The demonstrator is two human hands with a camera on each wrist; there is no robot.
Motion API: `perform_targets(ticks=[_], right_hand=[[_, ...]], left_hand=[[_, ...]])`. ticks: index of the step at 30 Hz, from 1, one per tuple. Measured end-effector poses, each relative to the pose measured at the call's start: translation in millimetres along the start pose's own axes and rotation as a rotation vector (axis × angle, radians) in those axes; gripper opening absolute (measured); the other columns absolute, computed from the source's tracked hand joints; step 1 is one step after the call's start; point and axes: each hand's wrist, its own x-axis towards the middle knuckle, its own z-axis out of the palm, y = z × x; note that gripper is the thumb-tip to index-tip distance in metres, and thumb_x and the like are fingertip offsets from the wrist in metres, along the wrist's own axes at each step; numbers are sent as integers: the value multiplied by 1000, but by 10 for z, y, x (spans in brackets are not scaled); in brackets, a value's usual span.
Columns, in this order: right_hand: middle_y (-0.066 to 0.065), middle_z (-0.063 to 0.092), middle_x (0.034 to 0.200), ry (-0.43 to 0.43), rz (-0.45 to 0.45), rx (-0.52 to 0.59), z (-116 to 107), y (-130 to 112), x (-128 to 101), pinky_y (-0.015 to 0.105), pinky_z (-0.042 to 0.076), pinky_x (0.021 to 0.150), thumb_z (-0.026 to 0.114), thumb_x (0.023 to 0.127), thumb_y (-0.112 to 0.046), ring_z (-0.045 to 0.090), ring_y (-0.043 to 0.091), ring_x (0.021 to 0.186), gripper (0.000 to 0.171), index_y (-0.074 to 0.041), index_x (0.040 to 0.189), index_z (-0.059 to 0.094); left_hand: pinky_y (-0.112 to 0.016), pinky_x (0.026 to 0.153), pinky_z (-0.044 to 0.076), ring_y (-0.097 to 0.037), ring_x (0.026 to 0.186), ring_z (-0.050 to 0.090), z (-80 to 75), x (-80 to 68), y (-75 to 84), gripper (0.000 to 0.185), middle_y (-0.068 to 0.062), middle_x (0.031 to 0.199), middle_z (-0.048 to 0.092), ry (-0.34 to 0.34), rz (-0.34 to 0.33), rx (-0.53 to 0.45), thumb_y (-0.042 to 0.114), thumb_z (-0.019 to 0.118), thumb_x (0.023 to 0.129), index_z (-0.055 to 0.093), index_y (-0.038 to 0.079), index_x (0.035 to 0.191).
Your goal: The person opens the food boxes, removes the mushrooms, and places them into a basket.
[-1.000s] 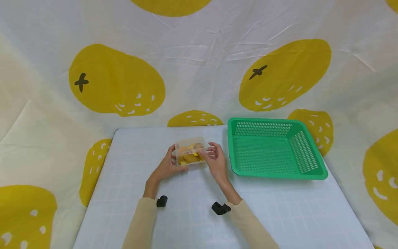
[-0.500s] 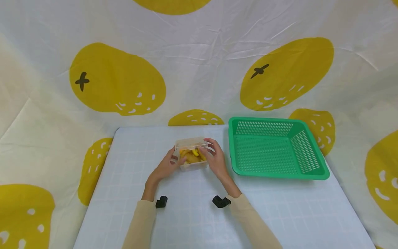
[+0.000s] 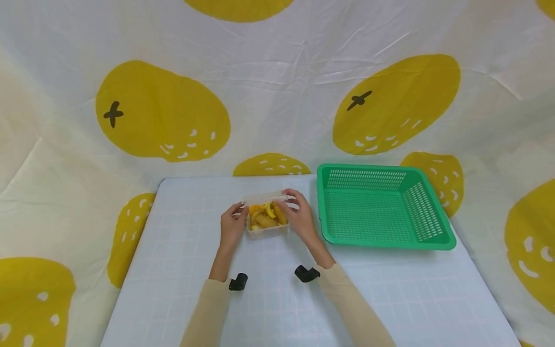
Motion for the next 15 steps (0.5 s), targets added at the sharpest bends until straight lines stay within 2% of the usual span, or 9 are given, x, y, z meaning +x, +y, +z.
perform_targets(ticks=[2,8,9,15], right_hand=[[25,60,129,21,4,-4,11,-19,26,52,53,97,72,97,-13,61,42,114,39,8,128,62],[11,65,121,94,32,-50,128,299,222,45,53,99,74,96,-35,63,30,113,40,-6,123,66],[9,65,119,101,32,-56,149,359,256,43,53,99,74,96,-37,63,27,112,40,-8,122,66],[11,66,112,156,2,-55,206,356,365,43,55,96,74,97,-34,66,28,108,34,-5,114,67]], left_hand=[[-16,57,49,-7,66,58,15,-12,8,31,-20,106,65,25,-11,1,10,66,100,67,-7,127],[-15,52,45,-7,62,54,81,-60,55,28,-17,103,67,114,-70,-42,9,65,99,69,-8,121],[-16,52,45,-7,62,53,84,-67,60,28,-17,103,67,120,-81,-56,9,65,99,69,-8,121],[-15,55,46,-7,65,54,64,-81,36,29,-17,106,67,108,-95,-101,9,66,100,68,-8,123]])
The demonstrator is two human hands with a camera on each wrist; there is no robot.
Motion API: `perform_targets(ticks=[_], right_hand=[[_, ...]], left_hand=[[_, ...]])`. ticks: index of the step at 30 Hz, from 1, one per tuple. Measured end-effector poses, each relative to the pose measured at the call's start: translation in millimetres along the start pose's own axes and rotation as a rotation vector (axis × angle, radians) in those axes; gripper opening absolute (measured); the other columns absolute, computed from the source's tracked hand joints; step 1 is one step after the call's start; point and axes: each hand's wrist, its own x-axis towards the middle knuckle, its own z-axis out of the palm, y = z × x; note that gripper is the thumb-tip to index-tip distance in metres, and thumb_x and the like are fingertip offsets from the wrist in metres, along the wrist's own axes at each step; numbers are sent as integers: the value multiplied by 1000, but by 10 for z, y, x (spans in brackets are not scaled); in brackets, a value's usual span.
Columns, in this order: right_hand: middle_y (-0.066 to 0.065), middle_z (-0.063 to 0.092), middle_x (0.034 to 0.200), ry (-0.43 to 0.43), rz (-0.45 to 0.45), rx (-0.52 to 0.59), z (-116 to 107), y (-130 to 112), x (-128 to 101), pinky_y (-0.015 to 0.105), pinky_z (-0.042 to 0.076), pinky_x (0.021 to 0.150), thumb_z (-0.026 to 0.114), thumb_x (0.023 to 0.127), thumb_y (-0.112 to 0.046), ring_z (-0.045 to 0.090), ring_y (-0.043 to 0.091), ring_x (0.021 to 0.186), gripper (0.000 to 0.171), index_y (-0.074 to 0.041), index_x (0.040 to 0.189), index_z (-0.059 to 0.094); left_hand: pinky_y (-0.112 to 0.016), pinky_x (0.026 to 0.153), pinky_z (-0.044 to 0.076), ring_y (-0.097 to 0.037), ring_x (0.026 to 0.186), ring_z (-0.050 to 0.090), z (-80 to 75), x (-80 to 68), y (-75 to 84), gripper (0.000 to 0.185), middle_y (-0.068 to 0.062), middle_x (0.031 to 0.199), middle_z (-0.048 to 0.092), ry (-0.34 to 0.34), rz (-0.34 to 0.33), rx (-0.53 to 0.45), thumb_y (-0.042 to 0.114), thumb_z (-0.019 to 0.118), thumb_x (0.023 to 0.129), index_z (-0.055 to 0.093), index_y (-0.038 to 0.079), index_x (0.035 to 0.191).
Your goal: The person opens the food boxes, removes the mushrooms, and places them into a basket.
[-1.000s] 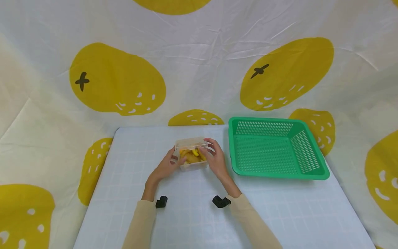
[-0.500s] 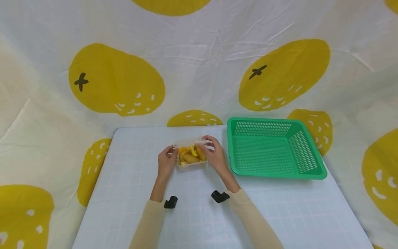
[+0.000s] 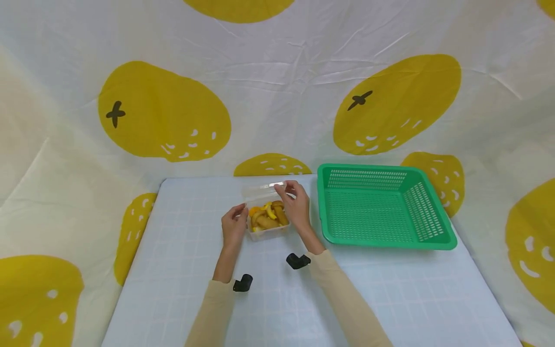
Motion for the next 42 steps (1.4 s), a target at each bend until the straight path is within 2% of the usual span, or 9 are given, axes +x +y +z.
perform_targets(ticks=[4,8,11,17,23,30,33,37,42], right_hand=[[12,67,111,6,-13,-48,18,7,88,41,55,94,66,102,-35,65,30,105,31,-6,111,69],[15,67,112,-16,-15,-15,28,53,164,39,57,92,58,106,-32,65,37,104,33,-3,114,70],[17,69,110,-24,-17,20,26,92,197,38,59,87,57,107,-28,66,39,103,32,-1,114,71],[18,74,110,-19,-10,61,34,173,244,36,59,85,61,105,-23,70,33,102,30,1,116,74],[17,74,111,-34,82,99,39,303,267,34,59,84,65,103,-26,70,33,102,32,0,120,75],[13,74,108,-58,258,63,29,401,277,28,58,83,67,102,-28,69,27,98,31,-3,120,74],[14,74,108,-50,292,54,29,388,269,27,57,82,68,102,-25,69,29,98,29,-3,119,74],[15,74,105,-15,247,-9,41,327,256,31,58,81,70,100,-19,69,30,95,22,-2,113,75],[16,73,102,25,146,-91,59,225,225,38,57,87,71,95,-5,68,31,94,17,1,111,74]], left_hand=[[-15,57,47,-7,67,56,6,-10,-7,28,-16,107,66,3,-1,-13,9,66,100,70,-6,123],[-15,57,47,-8,72,58,24,-22,-5,29,-15,107,65,22,-1,-25,8,66,100,69,-3,127],[-15,58,47,-9,74,58,39,-28,2,30,-15,107,64,33,-14,-40,7,65,100,69,-1,128],[-14,59,46,-7,76,58,59,-15,-4,30,-13,109,64,49,-42,-75,8,66,100,69,-1,129],[-14,60,46,-7,77,57,83,-34,3,29,-11,105,63,77,-58,-89,7,66,99,70,-2,127],[-13,64,46,-8,78,56,110,-58,10,29,-11,104,64,89,-53,-103,5,67,98,69,-6,125],[-13,66,47,-9,80,57,110,-63,10,29,-11,104,64,90,-54,-104,6,67,98,69,-6,125],[-13,67,47,-10,81,57,106,-64,13,29,-11,105,64,92,-55,-103,6,67,98,70,-5,125],[-13,69,47,-11,83,57,100,-62,10,29,-12,107,64,92,-69,-97,7,67,98,71,-3,125]])
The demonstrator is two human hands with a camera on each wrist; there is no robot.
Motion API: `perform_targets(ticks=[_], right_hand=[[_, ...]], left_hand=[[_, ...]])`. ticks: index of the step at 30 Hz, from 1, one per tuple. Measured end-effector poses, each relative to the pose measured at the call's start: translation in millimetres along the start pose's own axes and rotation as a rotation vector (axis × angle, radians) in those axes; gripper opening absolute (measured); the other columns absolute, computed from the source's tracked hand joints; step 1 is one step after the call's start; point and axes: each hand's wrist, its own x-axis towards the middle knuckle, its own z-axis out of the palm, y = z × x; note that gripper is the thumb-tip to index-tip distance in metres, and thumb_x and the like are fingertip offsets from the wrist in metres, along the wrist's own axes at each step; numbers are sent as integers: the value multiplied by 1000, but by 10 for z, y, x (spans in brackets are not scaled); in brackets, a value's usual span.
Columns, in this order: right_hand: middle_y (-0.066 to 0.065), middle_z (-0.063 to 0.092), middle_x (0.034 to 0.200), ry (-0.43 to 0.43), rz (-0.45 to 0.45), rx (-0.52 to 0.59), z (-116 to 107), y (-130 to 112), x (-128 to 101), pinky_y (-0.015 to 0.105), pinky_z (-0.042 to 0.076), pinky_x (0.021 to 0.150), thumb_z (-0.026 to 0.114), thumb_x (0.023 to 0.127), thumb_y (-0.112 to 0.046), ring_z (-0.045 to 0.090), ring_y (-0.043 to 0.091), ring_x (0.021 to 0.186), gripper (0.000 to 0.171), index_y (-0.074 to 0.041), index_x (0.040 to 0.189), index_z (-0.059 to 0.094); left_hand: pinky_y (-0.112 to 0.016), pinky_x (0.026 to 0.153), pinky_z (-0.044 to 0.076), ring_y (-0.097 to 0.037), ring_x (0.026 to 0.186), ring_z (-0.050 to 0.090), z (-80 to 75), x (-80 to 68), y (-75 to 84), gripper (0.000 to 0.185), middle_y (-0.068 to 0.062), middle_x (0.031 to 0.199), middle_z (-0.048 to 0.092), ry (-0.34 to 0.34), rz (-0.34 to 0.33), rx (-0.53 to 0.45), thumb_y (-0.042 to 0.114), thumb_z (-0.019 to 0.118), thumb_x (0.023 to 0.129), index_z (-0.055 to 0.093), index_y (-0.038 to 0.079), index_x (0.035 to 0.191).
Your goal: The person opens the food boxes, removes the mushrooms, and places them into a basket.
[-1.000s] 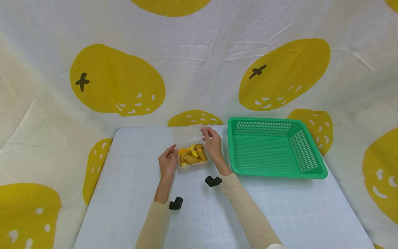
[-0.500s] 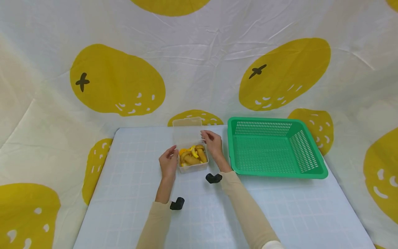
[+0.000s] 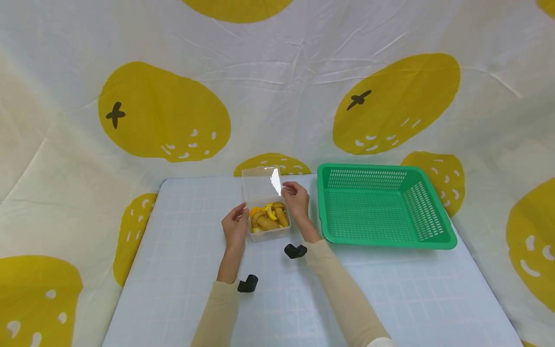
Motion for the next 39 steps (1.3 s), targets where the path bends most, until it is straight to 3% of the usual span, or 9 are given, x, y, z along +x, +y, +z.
perform_targets(ticks=[5,16,28,39], right_hand=[[13,71,102,-40,-31,-30,-26,-64,-92,38,56,87,69,94,-4,67,29,92,17,0,111,70],[13,70,98,-263,-211,-60,-144,-129,-300,32,56,82,72,95,-5,65,25,90,17,1,110,68],[12,68,105,-603,-366,-217,-180,-142,-478,32,57,84,75,94,-9,64,24,91,31,2,121,65],[9,70,113,-715,-402,-377,-151,-158,-484,31,55,90,75,95,-13,66,20,99,42,1,132,63]], left_hand=[[-13,69,47,-12,85,56,-2,13,-32,29,-11,108,63,-3,-26,7,9,68,99,70,-2,126],[-14,62,46,-7,79,56,-9,20,-11,29,-7,102,62,-18,-21,-24,6,67,98,70,-4,126],[-15,62,47,-7,80,57,-2,50,-18,30,-4,101,63,-20,-62,-37,10,68,99,70,-1,127],[-16,56,46,-10,68,54,-24,102,48,32,-3,94,65,-55,-119,-75,13,71,97,70,-3,125]])
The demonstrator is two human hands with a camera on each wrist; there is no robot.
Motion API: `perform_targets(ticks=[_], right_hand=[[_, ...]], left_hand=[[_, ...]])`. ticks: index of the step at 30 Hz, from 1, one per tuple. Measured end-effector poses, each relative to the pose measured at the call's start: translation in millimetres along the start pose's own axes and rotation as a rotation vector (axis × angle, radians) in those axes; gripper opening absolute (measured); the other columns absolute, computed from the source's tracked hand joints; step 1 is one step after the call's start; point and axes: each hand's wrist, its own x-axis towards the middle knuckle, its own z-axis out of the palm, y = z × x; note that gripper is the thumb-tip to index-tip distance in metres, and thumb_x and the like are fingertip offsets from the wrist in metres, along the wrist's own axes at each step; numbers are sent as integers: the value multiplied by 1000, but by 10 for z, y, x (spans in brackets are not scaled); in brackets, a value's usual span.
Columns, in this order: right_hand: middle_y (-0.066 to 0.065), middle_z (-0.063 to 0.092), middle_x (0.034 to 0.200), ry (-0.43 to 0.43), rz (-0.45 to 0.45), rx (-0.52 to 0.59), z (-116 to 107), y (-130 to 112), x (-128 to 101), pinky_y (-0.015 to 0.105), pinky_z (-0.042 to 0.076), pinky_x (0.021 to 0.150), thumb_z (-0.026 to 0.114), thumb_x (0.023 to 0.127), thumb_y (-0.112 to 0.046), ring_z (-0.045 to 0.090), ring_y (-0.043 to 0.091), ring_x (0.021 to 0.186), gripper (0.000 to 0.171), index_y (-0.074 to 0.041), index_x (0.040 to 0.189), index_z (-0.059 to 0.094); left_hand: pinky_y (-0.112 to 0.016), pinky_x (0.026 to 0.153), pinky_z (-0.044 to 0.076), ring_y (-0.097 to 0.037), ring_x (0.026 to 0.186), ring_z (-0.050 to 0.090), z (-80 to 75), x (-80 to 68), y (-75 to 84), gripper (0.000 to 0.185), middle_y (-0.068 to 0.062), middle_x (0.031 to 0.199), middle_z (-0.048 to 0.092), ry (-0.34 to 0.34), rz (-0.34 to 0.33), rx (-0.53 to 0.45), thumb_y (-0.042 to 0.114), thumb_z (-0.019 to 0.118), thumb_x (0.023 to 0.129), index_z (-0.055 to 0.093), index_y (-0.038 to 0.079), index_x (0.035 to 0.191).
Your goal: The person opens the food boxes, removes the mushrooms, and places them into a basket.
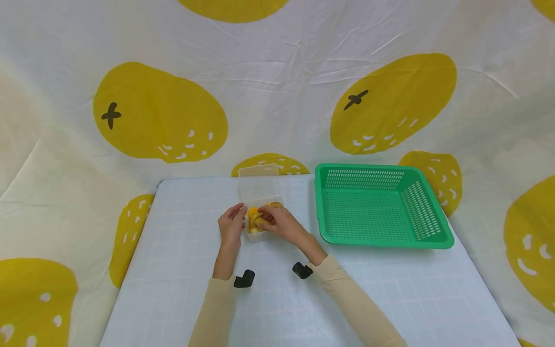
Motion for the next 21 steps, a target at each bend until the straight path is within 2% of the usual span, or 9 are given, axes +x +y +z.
perform_targets(ticks=[4,8,12,15,18,21], right_hand=[[9,69,114,2,-27,2,-5,0,7,31,55,90,77,93,-12,65,20,98,44,1,133,63],[8,69,115,44,-47,24,-31,7,-4,31,54,90,80,91,-11,64,20,99,45,0,131,64],[7,69,118,89,-18,93,-86,23,-29,29,55,91,80,91,-13,64,19,100,43,-5,130,64],[6,71,111,132,6,156,-146,36,-52,30,56,88,79,92,-13,66,18,96,35,-7,123,66],[7,72,101,182,26,203,-207,44,-73,36,58,85,78,92,-10,68,20,90,22,-2,112,69],[8,72,97,158,40,201,-244,43,-83,38,58,84,74,94,-6,68,21,87,16,2,108,70]], left_hand=[[-17,58,49,-12,71,56,-29,22,2,34,-5,99,67,-13,-43,-1,17,72,97,70,-1,126],[-19,63,50,-13,77,58,-29,30,14,35,-6,105,66,-30,-78,12,20,72,98,70,3,128],[-19,64,50,-14,79,58,-14,31,24,33,-7,109,65,-29,-97,13,22,73,98,71,7,127],[-18,63,49,-13,80,58,-12,31,23,32,-6,109,65,-24,-103,10,22,73,98,72,8,127],[-18,61,49,-13,79,57,-18,31,17,32,-6,107,66,-21,-103,8,20,73,97,71,7,127],[-18,60,48,-13,78,57,-23,33,10,32,-5,105,67,-16,-101,10,19,73,97,72,7,126]])
